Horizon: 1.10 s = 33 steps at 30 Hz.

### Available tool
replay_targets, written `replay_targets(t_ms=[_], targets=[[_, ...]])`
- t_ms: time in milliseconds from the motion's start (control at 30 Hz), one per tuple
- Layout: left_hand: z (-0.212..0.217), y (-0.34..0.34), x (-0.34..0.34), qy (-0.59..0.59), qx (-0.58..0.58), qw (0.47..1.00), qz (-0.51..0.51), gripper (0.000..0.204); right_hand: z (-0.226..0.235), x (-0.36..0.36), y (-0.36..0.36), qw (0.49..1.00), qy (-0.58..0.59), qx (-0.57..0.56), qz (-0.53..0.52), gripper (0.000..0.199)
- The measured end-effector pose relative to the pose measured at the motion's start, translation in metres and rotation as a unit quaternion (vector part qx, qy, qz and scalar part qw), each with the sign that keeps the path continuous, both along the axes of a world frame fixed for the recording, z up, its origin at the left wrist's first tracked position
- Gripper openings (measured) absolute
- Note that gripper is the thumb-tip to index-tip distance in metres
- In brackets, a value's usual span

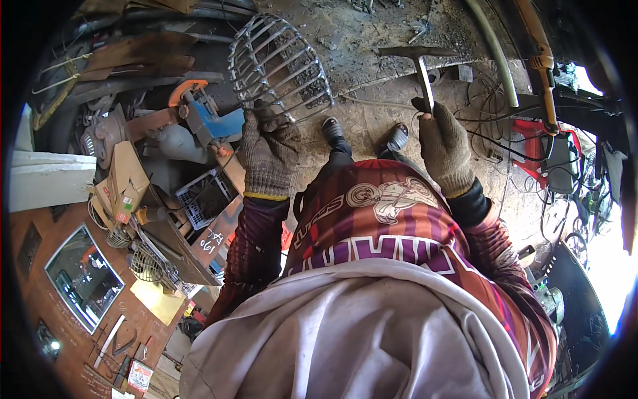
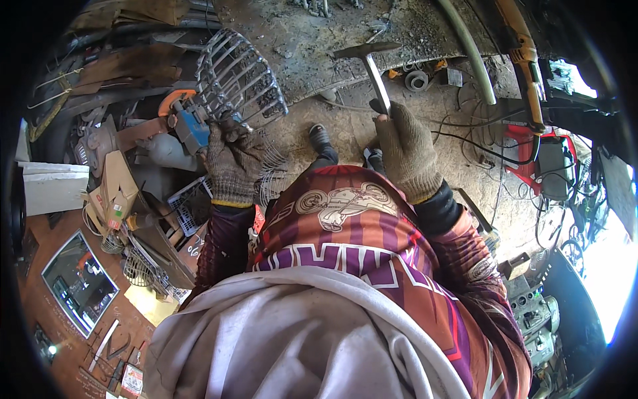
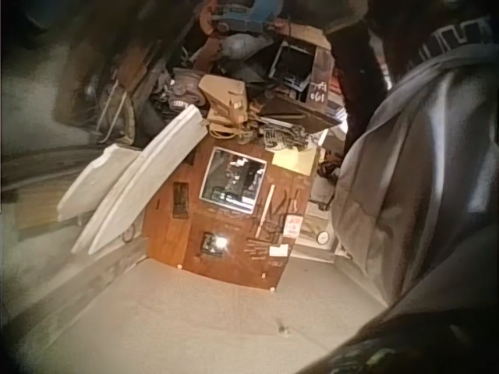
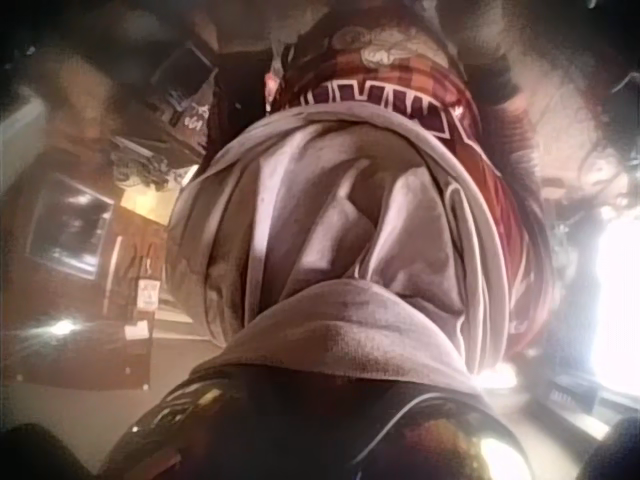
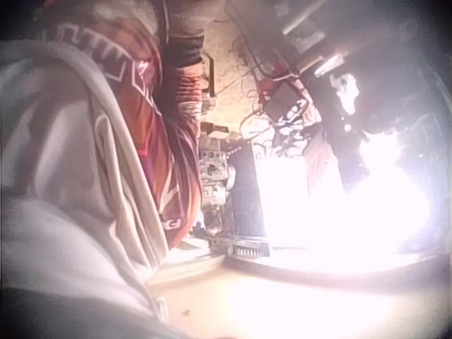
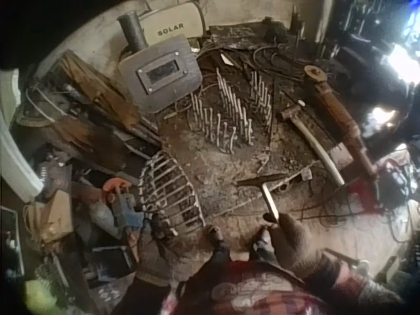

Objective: The person welds components of a metal frame by hand while holding a protective mask, then uses a hammer to strike the welded joints.

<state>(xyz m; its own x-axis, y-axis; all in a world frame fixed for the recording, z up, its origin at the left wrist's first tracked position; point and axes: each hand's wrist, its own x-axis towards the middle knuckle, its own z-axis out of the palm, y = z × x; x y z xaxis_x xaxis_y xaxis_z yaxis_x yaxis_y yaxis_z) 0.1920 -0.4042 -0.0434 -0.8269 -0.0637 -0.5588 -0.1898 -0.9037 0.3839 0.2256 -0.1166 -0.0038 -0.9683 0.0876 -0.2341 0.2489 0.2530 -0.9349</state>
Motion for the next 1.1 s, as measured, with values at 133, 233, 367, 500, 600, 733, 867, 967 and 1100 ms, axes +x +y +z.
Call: replay_targets(t_ms=[133,233,367,500,600,733,867,967,1100], targets=[[-0.001,0.006,-0.002,0.015,-0.047,0.999,-0.007,0.023,-0.001,0.001,0.001,1.000,0.004,0.019,0.004,0.032],[-0.023,-0.007,-0.001,0.002,0.018,0.999,-0.038,0.020,0.003,0.001,0.003,0.998,-0.016,0.051,0.023,0.028],[-0.008,0.000,0.000,-0.004,-0.029,0.998,-0.049,0.020,0.015,0.003,0.001,0.995,0.001,0.070,0.075,0.028],[-0.006,0.003,-0.001,-0.039,-0.113,0.993,-0.023,0.017,0.034,-0.003,-0.007,0.989,0.030,0.055,0.131,0.026],[-0.007,0.003,-0.003,-0.018,-0.097,0.995,0.005,0.013,0.037,-0.007,-0.014,0.979,0.128,0.067,0.143,0.024],[-0.001,0.003,-0.003,-0.062,-0.096,0.993,-0.032,0.011,0.038,-0.016,-0.017,0.967,0.066,0.150,0.194,0.024],[-0.004,0.001,-0.003,-0.026,-0.115,0.993,0.010,0.020,0.050,-0.015,-0.019,0.981,0.003,0.120,0.151,0.024],[-0.002,0.003,-0.005,-0.055,-0.121,0.991,0.021,0.014,0.037,-0.010,-0.021,0.977,0.099,0.121,0.147,0.025],[0.000,0.001,-0.004,-0.002,-0.086,0.996,-0.020,0.017,0.039,-0.011,-0.022,0.975,0.084,0.150,0.140,0.024]])
